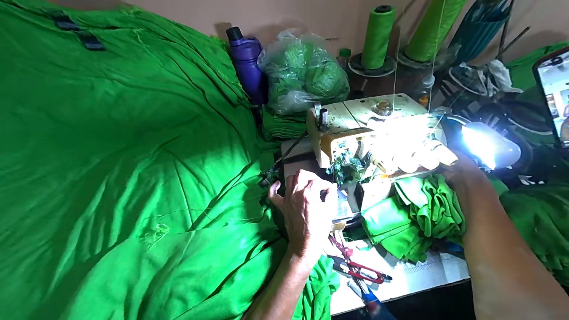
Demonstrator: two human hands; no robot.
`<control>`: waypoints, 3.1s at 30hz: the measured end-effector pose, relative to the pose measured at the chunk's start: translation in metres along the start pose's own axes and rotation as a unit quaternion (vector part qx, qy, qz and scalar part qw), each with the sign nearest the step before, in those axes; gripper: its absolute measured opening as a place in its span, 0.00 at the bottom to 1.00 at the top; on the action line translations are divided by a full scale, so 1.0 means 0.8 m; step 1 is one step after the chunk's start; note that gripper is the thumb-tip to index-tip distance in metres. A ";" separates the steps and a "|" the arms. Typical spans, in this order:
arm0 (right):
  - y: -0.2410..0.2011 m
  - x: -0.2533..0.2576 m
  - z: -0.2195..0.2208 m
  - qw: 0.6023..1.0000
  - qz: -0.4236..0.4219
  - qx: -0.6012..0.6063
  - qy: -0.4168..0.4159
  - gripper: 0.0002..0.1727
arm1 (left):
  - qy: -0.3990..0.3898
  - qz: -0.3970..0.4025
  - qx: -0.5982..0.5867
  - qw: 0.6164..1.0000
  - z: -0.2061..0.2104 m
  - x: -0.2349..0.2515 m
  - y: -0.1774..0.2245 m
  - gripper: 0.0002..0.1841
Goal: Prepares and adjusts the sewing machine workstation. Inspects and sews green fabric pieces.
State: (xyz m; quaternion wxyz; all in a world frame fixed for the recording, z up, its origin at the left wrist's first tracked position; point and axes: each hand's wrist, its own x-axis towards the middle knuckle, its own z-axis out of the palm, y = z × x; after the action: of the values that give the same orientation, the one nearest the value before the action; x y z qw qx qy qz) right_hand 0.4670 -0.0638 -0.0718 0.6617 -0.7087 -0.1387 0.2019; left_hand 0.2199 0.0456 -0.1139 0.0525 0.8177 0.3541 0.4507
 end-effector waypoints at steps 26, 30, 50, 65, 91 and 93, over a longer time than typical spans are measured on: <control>0.000 0.002 0.001 1.000 -0.004 -0.027 -0.002 0.09 | -0.016 -0.001 0.016 1.000 -0.002 0.001 0.001 0.06; 0.002 0.003 0.000 1.000 -0.010 -0.022 -0.006 0.08 | -0.017 -0.001 0.013 1.000 -0.002 0.002 0.001 0.06; -0.002 -0.004 0.003 0.999 -0.008 -0.028 0.017 0.07 | 0.012 0.022 0.022 0.999 0.000 0.000 0.001 0.06; 0.001 0.000 -0.001 0.999 -0.024 -0.001 -0.034 0.08 | -0.022 0.006 0.032 0.999 -0.001 0.002 0.001 0.06; 0.017 0.037 -0.027 0.999 0.026 -0.040 0.019 0.16 | 0.022 0.002 -0.048 0.999 -0.007 -0.003 0.000 0.04; 0.003 -0.011 -0.027 0.997 -0.018 -0.064 0.030 0.21 | 0.024 0.007 -0.062 0.998 -0.009 -0.003 0.000 0.04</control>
State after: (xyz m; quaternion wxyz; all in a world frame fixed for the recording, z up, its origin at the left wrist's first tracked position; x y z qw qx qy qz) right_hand 0.4692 -0.0873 -0.0726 0.6224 -0.7526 -0.1442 0.1592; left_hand 0.2134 0.0423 -0.1110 0.0916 0.8040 0.3212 0.4919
